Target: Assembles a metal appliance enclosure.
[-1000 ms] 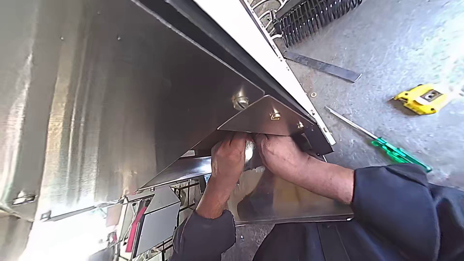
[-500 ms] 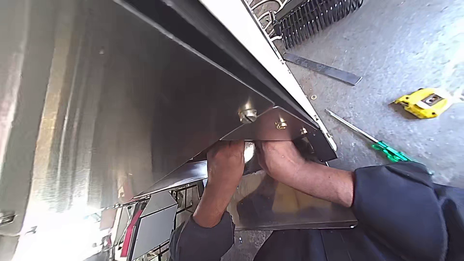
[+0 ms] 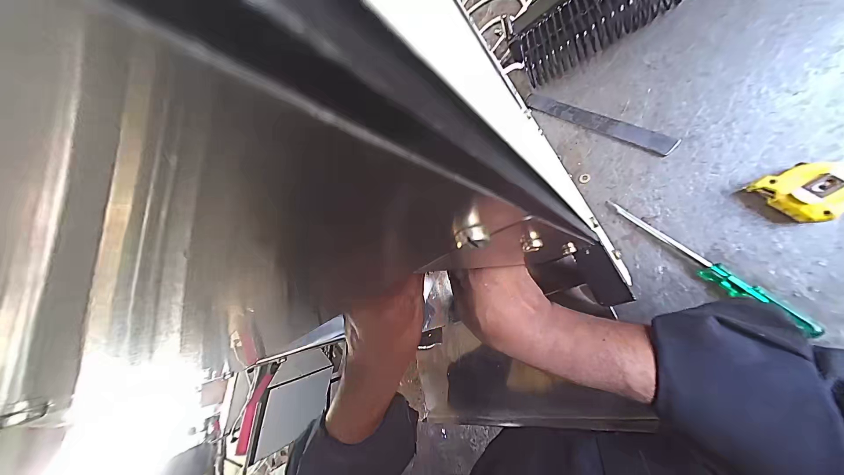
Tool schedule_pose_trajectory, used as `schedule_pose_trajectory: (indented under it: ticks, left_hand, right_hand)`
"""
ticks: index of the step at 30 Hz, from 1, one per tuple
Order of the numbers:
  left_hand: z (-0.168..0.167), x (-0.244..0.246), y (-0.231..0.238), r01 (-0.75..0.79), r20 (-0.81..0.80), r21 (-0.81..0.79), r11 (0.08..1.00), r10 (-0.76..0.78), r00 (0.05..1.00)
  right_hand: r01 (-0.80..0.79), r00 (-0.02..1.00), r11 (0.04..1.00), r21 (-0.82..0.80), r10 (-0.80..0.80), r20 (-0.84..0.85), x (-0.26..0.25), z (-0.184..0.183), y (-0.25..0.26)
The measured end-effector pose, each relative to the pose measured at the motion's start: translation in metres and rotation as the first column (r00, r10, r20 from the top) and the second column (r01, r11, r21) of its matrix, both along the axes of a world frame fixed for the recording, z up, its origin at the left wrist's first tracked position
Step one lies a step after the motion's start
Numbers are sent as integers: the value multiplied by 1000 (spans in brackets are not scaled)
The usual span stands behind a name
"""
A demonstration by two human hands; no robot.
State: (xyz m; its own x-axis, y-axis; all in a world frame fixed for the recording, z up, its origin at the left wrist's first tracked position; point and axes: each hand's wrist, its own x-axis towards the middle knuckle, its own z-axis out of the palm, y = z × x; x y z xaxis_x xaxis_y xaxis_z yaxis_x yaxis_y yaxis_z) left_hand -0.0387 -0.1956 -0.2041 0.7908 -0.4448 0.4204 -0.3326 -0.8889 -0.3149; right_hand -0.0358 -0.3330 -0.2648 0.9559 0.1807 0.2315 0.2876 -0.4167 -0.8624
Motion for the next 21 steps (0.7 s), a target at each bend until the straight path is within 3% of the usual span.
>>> schedule_pose_trajectory:
  ticks: [6, 10, 12, 17, 21]
  left_hand:
    - [-24, 4, -6, 49, -83, 38, 998, -46, 995]
    - [4, -1, -4, -7, 72, 31, 999, 5, 997]
    - [14, -4, 1, 16, 71, 37, 999, -18, 997]
    - [-16, 0, -3, 65, -30, 44, 997, -64, 998]
    - [13, -4, 3, 44, 119, 2, 999, -44, 992]
  right_hand:
    - [75, 997, 997, 7, -75, 7, -1, -32, -1]
    - [70, 990, 997, 43, -75, 119, 4, -3, 4]
    - [77, 982, 996, 52, -85, 169, 2, 0, 6]
    - [86, 988, 996, -4, -85, 126, -1, -32, 1]
    - [81, 970, 995, 50, -90, 224, 5, 6, 1]
